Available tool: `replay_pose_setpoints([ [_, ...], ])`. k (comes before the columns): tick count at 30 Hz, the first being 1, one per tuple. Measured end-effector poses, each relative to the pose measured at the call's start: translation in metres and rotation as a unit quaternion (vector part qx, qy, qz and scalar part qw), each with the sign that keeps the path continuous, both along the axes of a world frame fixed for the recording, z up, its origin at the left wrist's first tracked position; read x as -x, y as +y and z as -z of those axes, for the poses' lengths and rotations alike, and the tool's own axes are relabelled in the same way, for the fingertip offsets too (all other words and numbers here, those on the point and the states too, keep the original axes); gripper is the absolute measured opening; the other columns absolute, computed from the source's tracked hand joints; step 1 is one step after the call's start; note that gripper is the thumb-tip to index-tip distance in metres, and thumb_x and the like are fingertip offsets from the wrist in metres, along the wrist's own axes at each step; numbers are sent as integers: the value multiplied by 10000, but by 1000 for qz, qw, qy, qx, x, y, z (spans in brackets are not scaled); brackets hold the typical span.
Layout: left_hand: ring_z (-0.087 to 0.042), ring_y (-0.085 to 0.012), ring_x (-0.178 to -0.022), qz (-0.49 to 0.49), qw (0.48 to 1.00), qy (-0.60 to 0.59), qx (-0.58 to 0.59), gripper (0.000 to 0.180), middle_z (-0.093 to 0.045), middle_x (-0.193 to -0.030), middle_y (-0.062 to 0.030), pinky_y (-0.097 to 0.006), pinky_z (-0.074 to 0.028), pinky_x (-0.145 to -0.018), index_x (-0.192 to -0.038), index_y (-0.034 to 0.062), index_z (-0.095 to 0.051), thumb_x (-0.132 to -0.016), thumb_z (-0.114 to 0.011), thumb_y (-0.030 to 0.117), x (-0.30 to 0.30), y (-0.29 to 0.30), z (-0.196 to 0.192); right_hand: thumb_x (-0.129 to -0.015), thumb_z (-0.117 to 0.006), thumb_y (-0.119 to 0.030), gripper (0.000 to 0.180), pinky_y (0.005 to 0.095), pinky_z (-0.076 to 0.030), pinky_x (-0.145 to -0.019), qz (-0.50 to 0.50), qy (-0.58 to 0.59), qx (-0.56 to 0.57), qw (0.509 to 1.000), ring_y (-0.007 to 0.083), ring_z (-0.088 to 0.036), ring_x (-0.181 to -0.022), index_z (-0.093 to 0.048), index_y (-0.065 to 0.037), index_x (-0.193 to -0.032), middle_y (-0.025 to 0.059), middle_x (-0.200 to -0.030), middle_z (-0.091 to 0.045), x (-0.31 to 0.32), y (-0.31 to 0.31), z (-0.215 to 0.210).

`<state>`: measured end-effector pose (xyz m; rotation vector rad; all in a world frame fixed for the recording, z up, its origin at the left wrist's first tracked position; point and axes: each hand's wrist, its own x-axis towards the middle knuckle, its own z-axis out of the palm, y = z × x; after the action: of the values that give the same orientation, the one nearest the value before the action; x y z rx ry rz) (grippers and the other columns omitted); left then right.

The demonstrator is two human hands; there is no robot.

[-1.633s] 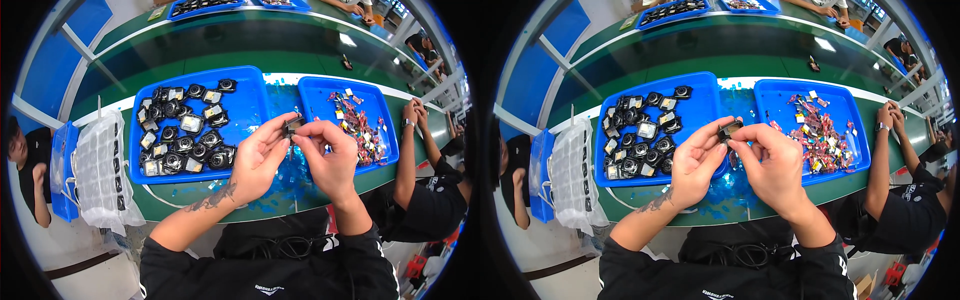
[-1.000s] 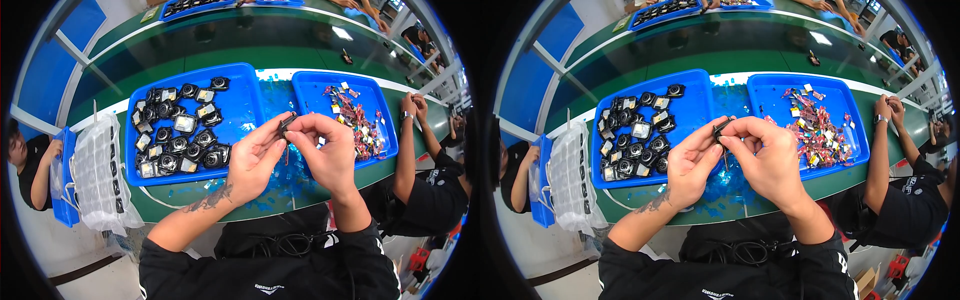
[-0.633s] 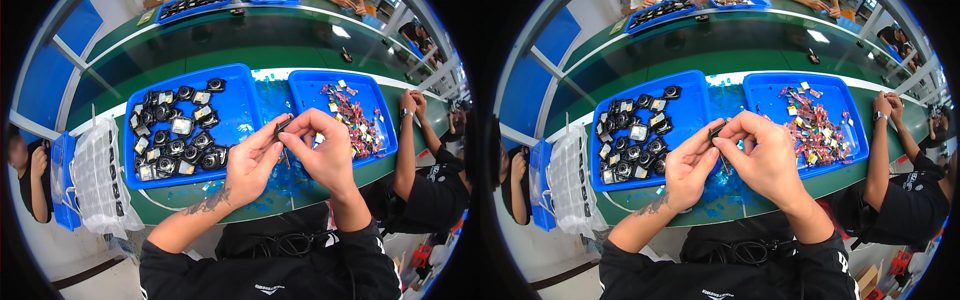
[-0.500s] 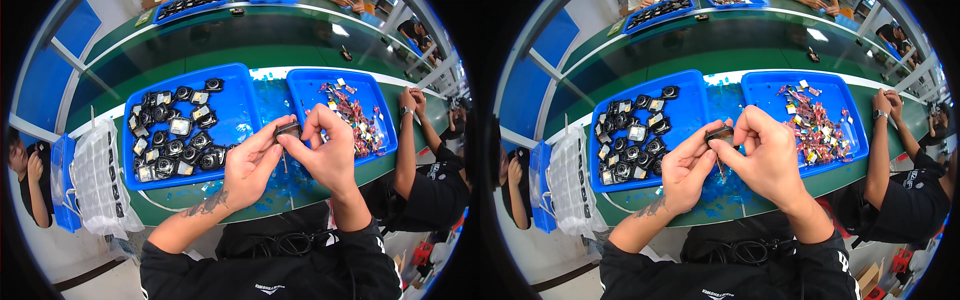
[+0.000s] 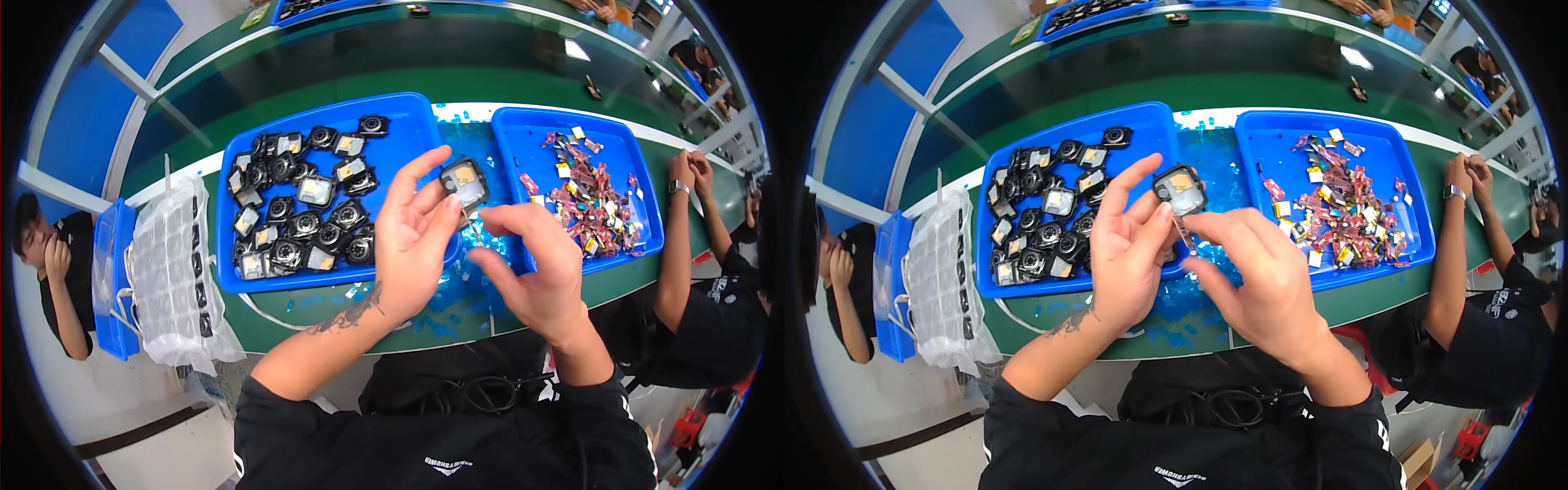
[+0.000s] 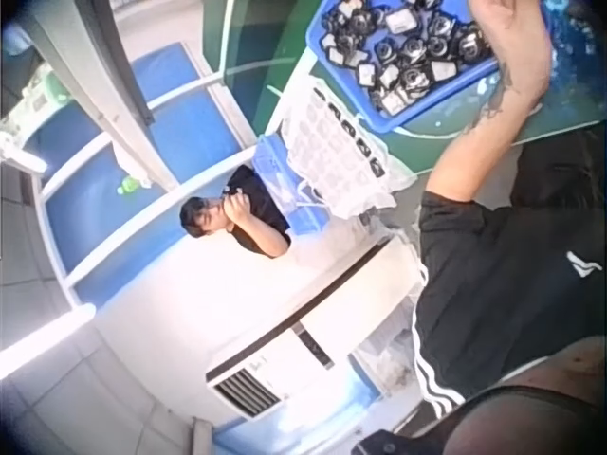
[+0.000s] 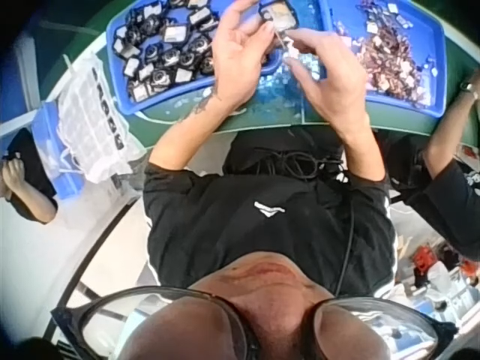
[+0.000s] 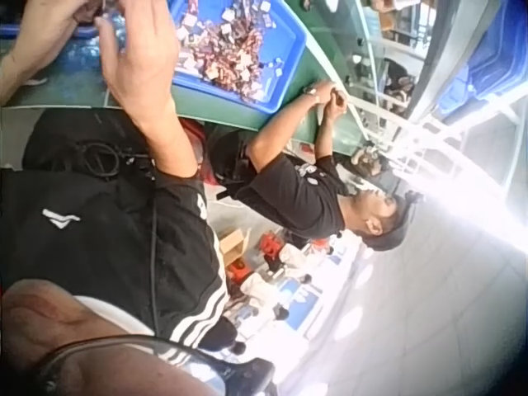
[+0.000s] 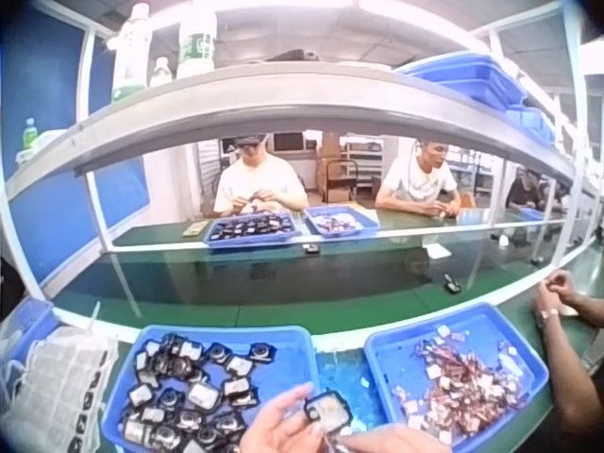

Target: Assembling small electronic components (likely camera modules or sensors) at a factory workbench.

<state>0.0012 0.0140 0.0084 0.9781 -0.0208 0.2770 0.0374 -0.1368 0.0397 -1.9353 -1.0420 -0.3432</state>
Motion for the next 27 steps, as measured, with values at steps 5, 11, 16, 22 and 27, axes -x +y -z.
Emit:
replay_pose_setpoints([
  [5, -592, -238, -1140, -61, 902, -117, -411, 288, -584, -1248, -190, -327, -485, -955, -1144, -18, -647, -901, -501, -72, 3, 16, -8, -813, -694, 65, 203, 265, -552, -686, 29, 229, -158, 960, 165, -675, -779, -625, 45, -1003, 106, -879, -670, 4, -3, 5],
  [11, -679, -266, -972, -92, 844, -185, -494, 314, -609, -1228, -179, -315, -565, -784, -1086, 3, -693, -799, -615, -97, 3, 17, -9, -876, -645, 44, 108, 237, -560, -727, -75, 433, -245, 864, 132, -669, -792, -620, 73, -977, 112, -895, -668, -4, -17, 2],
  [16, -689, -220, -884, -79, 847, -181, -493, 282, -672, -1110, -173, -276, -559, -735, -1067, -4, -705, -791, -684, -59, 3, 16, -13, -888, -631, 23, 74, 244, -533, -725, -56, 362, -215, 905, 123, -640, -799, -616, 52, -954, 83, -894, -649, -7, -19, 8],
  [22, -643, -103, -860, 165, 945, 94, -267, 188, -708, -953, -89, -259, -543, -742, -1057, -46, -695, -903, -659, 54, 4, 18, -17, -864, -652, 21, 84, 238, -501, -710, -17, 205, -79, 976, 106, -603, -791, -593, 27, -923, 68, -888, -615, -8, -22, 4],
  [27, -638, -124, -948, 182, 965, 122, -143, 280, -685, -1062, -104, -252, -523, -855, -1176, -48, -636, -908, -636, 33, 4, 13, -10, -831, -688, 38, 159, 195, -473, -643, 17, 255, -116, 960, 75, -586, -720, -580, 16, -945, 56, -858, -614, 0, -13, 4],
])
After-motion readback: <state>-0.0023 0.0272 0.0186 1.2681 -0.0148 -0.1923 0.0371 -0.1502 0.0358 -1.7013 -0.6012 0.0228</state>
